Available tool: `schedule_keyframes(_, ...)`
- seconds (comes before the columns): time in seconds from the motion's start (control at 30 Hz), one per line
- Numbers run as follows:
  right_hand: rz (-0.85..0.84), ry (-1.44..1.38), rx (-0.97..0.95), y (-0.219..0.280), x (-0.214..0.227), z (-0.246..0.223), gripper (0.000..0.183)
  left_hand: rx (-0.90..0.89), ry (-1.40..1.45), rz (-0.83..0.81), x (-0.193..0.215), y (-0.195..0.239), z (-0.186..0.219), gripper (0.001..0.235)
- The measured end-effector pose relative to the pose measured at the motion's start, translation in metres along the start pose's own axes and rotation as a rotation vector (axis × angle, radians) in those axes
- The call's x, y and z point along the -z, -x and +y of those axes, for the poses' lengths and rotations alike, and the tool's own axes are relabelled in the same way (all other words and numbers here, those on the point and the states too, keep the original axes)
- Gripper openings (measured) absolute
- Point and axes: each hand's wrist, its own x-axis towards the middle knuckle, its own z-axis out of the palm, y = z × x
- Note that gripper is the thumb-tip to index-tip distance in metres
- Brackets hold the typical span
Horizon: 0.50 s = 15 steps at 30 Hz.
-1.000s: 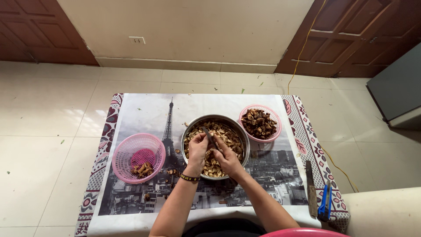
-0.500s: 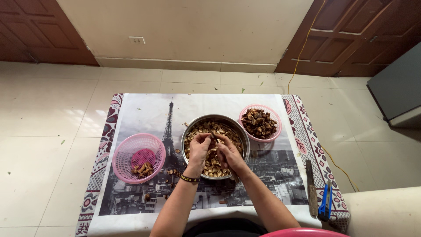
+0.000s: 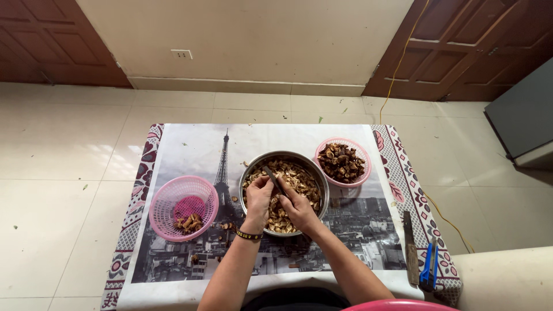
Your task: The person sorts through dried plant material in a metal bowl, using their hands and a small knife to clean specific pieces before placing them into pink baskets.
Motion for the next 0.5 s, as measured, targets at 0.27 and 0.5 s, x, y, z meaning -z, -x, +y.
schedule_keyframes(0.27, -0.006, -0.258, -0.069, -0.006, 0.004, -0.001, 0.046, 0.068, -0.026, -0.035, -0.006, 0.003, 0.002, 0.011)
schedule_keyframes(0.5, 0.029, -0.616, -0.217, -0.013, 0.022, 0.002, 0.049, 0.054, -0.005, 0.004, 0.004, -0.005, 0.006, 0.013)
